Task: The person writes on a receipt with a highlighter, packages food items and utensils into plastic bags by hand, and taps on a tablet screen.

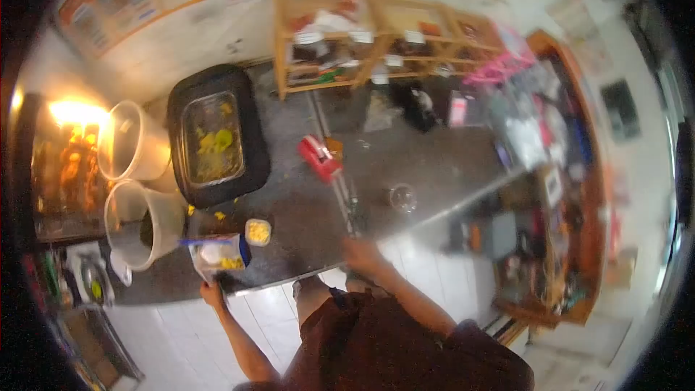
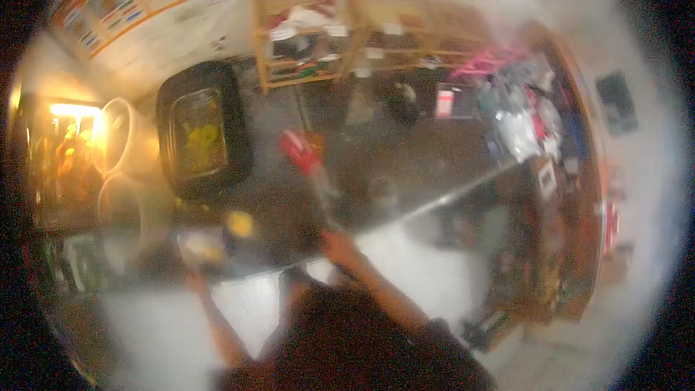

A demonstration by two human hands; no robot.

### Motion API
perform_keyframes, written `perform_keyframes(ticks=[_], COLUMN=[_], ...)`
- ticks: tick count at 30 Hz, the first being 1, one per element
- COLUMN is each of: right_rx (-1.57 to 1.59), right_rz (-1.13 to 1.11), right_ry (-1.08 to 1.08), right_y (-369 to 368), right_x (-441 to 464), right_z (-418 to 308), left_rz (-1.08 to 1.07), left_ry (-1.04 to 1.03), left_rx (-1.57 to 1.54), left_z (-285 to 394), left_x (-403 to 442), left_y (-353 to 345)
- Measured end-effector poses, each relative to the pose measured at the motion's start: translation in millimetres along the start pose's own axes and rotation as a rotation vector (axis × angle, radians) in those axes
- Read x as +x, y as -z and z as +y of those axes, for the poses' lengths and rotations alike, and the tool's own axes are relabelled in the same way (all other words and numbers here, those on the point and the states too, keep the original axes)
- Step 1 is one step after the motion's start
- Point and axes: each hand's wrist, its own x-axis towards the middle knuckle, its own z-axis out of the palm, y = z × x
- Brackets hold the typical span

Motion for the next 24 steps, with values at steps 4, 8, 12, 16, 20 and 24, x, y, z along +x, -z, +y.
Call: perform_keyframes(ticks=[4, 8, 12, 16, 20, 24], right_rx=[-0.13, 0.075, 0.389, 0.648, 0.62, 0.671], right_rz=[-0.022, 0.065, -0.15, -0.053, 0.204, 0.178], right_ry=[-0.189, 0.021, 0.158, 0.405, 0.55, 0.425], right_y=[69.5, 4.7, 31.3, 110.2, 150.7, 227.7], right_x=[-93.7, -41.2, -32.2, -56.9, -46.5, -36.6], right_z=[50.5, 38.6, 4.8, -25.9, 77.9, 232.5], left_rz=[-0.01, -0.27, -0.423, -0.395, -0.416, -0.574], left_ry=[0.112, 0.34, 0.39, 0.161, 0.038, -0.113], left_rx=[-0.24, -0.964, -0.844, -1.044, -1.069, -1.2], left_z=[-24.7, 0.1, 115.8, 407.3, 472.0, 591.4], left_x=[-173.9, -191.4, -222.6, -303.2, -347.9, -420.4], left_y=[-96.1, -20.5, -46.2, -21.2, -117.8, -207.9])
